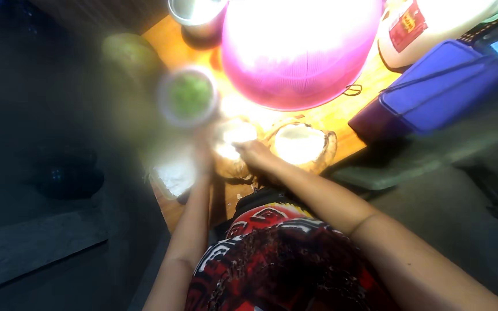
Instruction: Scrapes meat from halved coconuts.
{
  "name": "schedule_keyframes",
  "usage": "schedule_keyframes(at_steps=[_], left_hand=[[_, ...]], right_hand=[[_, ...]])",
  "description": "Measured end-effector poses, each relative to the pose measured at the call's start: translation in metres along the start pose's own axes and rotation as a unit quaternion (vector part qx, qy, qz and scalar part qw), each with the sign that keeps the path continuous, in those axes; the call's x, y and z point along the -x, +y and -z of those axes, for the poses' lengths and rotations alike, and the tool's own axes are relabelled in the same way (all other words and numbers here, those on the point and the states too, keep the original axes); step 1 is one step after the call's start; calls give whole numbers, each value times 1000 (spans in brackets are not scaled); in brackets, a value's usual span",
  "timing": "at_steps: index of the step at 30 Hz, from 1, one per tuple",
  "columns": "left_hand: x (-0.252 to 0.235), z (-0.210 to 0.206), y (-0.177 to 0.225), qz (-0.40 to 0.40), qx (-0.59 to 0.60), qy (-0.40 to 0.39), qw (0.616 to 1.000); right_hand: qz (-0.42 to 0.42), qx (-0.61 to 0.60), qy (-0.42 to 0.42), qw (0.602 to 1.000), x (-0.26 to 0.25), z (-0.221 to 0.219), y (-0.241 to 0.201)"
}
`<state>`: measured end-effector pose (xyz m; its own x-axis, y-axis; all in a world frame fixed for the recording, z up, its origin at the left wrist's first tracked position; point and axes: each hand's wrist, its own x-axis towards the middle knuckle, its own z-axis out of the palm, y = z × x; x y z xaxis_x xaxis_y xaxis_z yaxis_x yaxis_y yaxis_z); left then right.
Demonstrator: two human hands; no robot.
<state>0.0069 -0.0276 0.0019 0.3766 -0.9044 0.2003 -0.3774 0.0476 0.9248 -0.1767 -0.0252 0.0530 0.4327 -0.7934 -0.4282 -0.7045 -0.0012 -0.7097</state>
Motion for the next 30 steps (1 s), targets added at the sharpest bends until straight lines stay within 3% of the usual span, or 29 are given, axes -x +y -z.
schedule_keyframes(at_steps=[5,9,14,18,23,26,30], left_hand=[[5,5,-2,8,-19,6,1000],[9,6,0,-11,-45,7,999],[15,9,0,-33,-116,18,993],[13,7,-4,-40,-130,12,991],[17,11,0,-48,-160,17,986],[15,10,-8,-52,-143,16,988],[15,9,-1,-56,-137,21,989]], right_hand=[[3,88,-69,994,9,18,3],[6,102,-46,994,6,22,2],[12,196,-129,972,15,48,-6],[65,129,-88,986,8,48,-1],[68,128,-155,977,14,51,5],[91,75,-94,989,6,49,21],[79,17,-57,995,5,37,-2]])
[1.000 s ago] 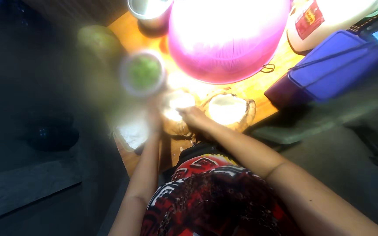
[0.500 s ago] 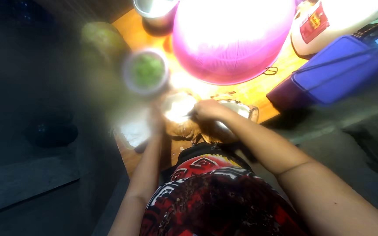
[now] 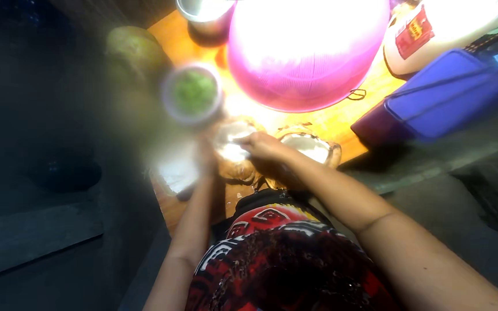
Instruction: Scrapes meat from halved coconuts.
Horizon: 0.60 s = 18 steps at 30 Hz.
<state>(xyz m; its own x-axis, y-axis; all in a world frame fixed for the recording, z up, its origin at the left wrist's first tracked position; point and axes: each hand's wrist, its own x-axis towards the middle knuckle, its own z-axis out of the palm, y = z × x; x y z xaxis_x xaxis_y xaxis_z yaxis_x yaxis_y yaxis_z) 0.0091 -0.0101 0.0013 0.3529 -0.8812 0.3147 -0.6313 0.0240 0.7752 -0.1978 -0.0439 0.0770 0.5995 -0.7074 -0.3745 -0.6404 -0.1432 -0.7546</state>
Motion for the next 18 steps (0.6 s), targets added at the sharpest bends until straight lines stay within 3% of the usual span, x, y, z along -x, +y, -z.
schedule_keyframes(at_steps=[5,9,15,18], left_hand=[[1,1,-1,0,3,-1,1000],[-1,-2,0,-2,9,-6,1000],[2,-2,-3,-15,27,10,999],[0,-2,0,-4,14,-2,1000]], right_hand=[[-14,70,-77,994,12,3,13],[-12,39,-29,999,10,0,7],[-22,101,-102,989,16,10,17],[-17,88,-56,994,10,8,19]])
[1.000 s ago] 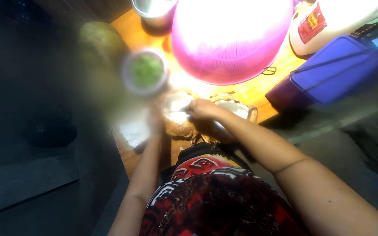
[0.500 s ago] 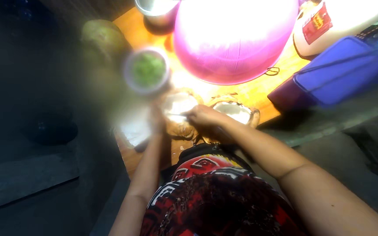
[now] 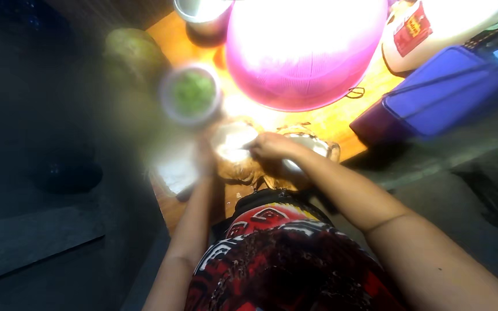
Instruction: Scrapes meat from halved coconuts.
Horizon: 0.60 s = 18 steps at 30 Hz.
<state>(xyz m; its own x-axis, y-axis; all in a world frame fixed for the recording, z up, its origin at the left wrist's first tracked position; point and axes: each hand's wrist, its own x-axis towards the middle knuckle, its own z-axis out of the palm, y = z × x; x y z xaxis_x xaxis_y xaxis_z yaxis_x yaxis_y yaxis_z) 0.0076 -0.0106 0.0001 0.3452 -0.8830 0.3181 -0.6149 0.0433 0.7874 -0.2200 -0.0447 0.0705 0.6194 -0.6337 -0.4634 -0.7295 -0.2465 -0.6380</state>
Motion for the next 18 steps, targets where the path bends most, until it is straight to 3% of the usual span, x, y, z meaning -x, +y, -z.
schedule_keyframes(at_steps=[7,10,13,18], left_hand=[[2,1,-3,-17,-9,9,1000],[1,0,-2,-19,5,5,1000],[-1,-2,-4,-18,11,6,1000],[4,1,-3,-23,3,12,1000]], right_hand=[[-46,108,-95,989,13,21,-10],[-42,137,-77,987,12,39,-22],[-4,123,-40,992,-1,26,-24],[-39,199,-118,972,9,39,-34]])
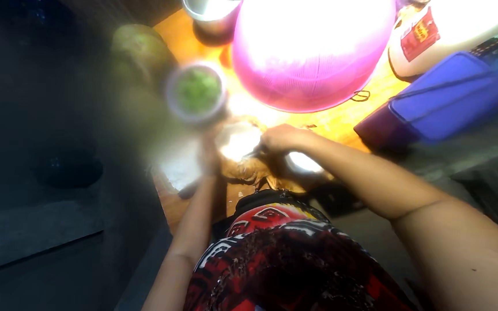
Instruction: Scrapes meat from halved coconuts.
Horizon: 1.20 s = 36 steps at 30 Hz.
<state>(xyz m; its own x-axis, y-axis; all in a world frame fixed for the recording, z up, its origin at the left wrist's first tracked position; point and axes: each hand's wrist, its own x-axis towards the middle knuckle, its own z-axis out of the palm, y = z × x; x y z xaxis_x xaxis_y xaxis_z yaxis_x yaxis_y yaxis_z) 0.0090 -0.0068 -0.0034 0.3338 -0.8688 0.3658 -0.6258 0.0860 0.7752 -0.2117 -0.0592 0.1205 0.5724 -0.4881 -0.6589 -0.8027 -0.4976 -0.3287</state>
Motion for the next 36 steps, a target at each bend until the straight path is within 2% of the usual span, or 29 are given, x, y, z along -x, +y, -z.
schedule_keyframes(at_steps=[3,7,11,15,17,22,24,29,31,36], left_hand=[[-1,0,1,10,2,-12,1000],[-3,-1,-3,6,1,-9,1000],[-6,-3,-5,10,9,-12,1000],[-11,-6,8,100,78,-65,990],[4,-10,15,139,105,-66,982],[42,-28,28,251,124,-40,959],[41,-33,23,253,113,-31,960],[7,-30,-2,240,160,-96,953],[-2,-36,-2,248,171,-96,949],[-4,-48,5,232,140,-106,957]], right_hand=[[26,-16,37,999,-6,8,8],[104,-121,79,984,-22,-21,18],[57,-106,1,993,0,-17,22],[86,-170,71,979,-4,-28,44],[98,-206,93,969,0,-31,53],[19,-300,132,945,16,-25,59],[3,-323,172,931,8,-30,54],[38,-358,217,907,-26,-51,43],[38,-347,235,907,-34,-60,40],[20,-288,200,936,-14,-44,55]])
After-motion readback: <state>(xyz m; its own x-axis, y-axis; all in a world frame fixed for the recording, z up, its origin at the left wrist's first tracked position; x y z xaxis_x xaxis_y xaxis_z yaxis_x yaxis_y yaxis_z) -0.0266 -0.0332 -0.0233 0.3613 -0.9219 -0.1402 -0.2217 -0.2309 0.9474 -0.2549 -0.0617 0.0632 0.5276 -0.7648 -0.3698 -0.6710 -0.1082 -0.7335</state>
